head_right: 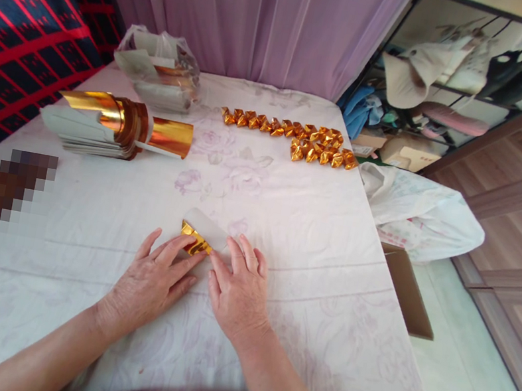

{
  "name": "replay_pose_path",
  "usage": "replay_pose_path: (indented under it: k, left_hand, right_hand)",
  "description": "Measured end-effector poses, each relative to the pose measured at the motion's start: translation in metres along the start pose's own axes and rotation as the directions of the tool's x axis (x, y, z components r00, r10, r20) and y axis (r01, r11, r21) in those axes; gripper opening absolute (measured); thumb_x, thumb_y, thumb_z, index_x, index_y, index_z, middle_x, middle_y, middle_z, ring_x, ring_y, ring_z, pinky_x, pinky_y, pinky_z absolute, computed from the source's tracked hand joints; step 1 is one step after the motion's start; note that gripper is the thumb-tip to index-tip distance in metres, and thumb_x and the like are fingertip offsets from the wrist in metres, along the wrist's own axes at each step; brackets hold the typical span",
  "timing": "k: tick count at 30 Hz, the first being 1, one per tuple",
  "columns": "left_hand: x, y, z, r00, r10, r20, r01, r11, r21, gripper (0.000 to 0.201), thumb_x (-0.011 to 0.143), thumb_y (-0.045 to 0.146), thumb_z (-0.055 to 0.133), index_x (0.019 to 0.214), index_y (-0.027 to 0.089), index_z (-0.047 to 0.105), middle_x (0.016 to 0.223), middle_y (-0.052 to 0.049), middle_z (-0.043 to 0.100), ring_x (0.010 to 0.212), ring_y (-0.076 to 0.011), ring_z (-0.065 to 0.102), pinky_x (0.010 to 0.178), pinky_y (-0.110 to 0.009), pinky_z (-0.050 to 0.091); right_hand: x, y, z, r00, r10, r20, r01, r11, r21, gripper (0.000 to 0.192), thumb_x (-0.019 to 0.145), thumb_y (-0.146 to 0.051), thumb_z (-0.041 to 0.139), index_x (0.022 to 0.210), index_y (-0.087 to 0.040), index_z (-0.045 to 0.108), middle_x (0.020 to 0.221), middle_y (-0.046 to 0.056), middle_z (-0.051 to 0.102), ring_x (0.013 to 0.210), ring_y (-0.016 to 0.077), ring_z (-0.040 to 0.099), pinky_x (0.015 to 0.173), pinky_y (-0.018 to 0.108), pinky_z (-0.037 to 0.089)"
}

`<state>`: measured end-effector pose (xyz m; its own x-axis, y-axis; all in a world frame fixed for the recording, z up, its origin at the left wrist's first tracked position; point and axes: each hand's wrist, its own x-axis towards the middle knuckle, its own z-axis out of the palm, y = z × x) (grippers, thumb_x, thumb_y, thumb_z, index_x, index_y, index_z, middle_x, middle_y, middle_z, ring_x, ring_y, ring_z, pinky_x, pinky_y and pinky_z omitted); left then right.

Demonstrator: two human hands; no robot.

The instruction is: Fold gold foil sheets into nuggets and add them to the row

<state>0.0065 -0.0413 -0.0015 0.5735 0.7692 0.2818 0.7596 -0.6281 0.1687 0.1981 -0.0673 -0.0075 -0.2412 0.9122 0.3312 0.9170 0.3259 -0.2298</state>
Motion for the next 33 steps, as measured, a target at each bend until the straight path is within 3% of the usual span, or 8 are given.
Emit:
replay_pose_path:
  k: [6,13,20,26,33]
  left_hand:
    - [-0.004,-0.009,-0.002,1.0,0.025,0.005,-0.025,0.999,-0.033,0.033,0.095,0.027,0.048,0.123,0.023,0.065,0.129,-0.013,0.061,0.114,-0.0256,0.062,0.118,-0.055,0.021]
    - [-0.002,-0.017,0.001,0.999,0.044,0.008,-0.043,0.993,-0.106,0.032,0.095,0.022,0.047,0.122,0.023,0.064,0.124,-0.011,0.063,0.115,-0.0245,0.061,0.114,-0.053,0.032]
    - [0.012,-0.046,-0.001,0.995,0.096,-0.002,-0.095,0.989,-0.114,0.035,0.095,0.014,0.042,0.123,0.019,0.062,0.125,-0.009,0.066,0.113,-0.0196,0.063,0.112,-0.045,0.036]
    - [0.027,-0.072,-0.005,0.985,0.156,0.073,-0.15,0.985,-0.083,0.034,0.096,0.021,0.045,0.123,0.024,0.064,0.128,-0.006,0.067,0.12,-0.0218,0.059,0.112,-0.047,0.033]
    - [0.038,-0.082,-0.006,0.977,0.188,0.104,-0.179,0.98,-0.091,0.026,0.098,0.032,0.049,0.114,0.029,0.069,0.116,-0.002,0.072,0.108,-0.0179,0.064,0.111,-0.043,0.032]
  right_hand:
    - [0.0,0.001,0.0,1.0,0.006,-0.001,-0.006,1.0,0.001,0.029,0.094,-0.027,0.052,0.118,-0.026,0.069,0.134,0.011,0.058,0.133,0.03,0.041,0.105,0.049,0.032]
    - [0.003,0.0,0.002,1.0,0.017,-0.021,-0.016,1.0,0.019,0.028,0.093,-0.025,0.053,0.115,-0.026,0.071,0.132,0.01,0.059,0.128,0.0279,0.044,0.104,0.047,0.035]
    - [0.009,0.0,0.001,1.0,0.008,-0.028,-0.008,1.0,0.013,0.021,0.091,-0.022,0.057,0.107,-0.025,0.072,0.119,0.007,0.064,0.114,0.0252,0.05,0.093,0.041,0.038]
    - [0.014,0.001,-0.003,1.0,0.013,0.015,-0.013,1.0,-0.013,0.015,0.092,-0.023,0.059,0.1,-0.025,0.071,0.104,0.005,0.066,0.1,0.0219,0.054,0.081,0.036,0.039]
    - [0.023,0.01,-0.002,0.999,-0.01,0.035,0.008,0.998,0.063,0.015,0.093,-0.025,0.057,0.095,-0.025,0.072,0.095,0.005,0.068,0.092,0.0212,0.056,0.078,0.035,0.042]
